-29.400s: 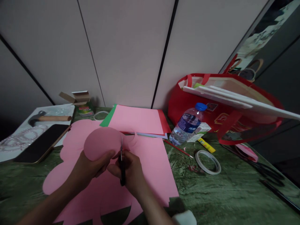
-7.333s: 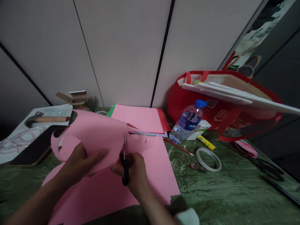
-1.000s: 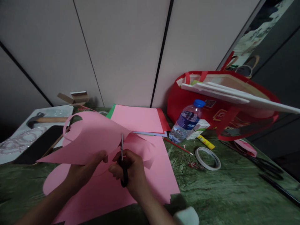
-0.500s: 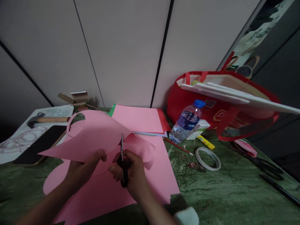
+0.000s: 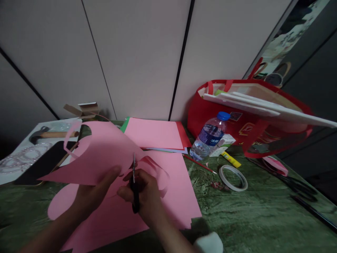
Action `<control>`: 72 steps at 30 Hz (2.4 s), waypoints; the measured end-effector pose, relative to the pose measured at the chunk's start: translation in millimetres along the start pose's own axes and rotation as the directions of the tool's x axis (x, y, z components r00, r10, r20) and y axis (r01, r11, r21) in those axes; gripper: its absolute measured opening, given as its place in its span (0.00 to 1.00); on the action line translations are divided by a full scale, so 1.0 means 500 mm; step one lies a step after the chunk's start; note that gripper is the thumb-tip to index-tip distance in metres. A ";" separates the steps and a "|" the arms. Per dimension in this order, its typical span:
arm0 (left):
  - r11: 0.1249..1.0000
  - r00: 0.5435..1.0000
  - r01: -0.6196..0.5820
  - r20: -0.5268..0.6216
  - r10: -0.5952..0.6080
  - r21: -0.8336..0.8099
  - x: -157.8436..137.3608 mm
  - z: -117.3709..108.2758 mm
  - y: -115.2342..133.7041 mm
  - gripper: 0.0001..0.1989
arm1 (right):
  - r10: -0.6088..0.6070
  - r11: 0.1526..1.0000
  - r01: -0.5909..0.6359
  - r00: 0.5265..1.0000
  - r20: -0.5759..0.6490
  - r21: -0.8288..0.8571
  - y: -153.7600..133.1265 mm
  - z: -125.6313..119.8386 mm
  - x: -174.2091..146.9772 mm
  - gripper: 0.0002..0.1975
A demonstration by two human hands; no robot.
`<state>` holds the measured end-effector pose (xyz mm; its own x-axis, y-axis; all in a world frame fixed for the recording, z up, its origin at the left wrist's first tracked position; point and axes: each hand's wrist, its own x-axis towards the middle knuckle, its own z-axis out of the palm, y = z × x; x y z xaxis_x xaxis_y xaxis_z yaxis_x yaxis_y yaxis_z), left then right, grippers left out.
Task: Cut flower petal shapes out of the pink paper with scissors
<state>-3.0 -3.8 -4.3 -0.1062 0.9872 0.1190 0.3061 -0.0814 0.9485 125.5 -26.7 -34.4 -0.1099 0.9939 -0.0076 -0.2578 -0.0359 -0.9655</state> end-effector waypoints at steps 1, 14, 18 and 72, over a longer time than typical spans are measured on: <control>1.000 1.000 -0.015 0.018 0.015 0.001 0.000 -0.001 -0.002 0.15 | -0.012 1.000 0.012 1.000 -0.008 0.001 -0.002 -0.001 0.001 0.09; 1.000 0.999 -0.012 0.048 0.012 0.001 -0.004 0.001 -0.007 0.20 | -0.011 1.000 0.010 0.999 0.034 0.027 -0.017 -0.005 0.000 0.12; 0.999 0.999 0.036 0.011 -0.036 -0.016 -0.008 0.001 -0.005 0.21 | -0.018 1.000 0.017 1.000 0.019 0.026 -0.020 -0.002 -0.002 0.11; 0.998 1.000 -0.028 0.007 0.028 -0.050 0.005 -0.006 0.005 0.09 | 0.035 0.999 -0.035 0.998 -0.051 0.016 -0.019 0.003 -0.002 0.06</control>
<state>-5.3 -2.0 -0.9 -0.0913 0.9854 0.1439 0.2613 -0.1157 0.9583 126.6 -27.4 -24.7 -0.0696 0.9961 -0.0550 -0.2690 -0.0718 -0.9605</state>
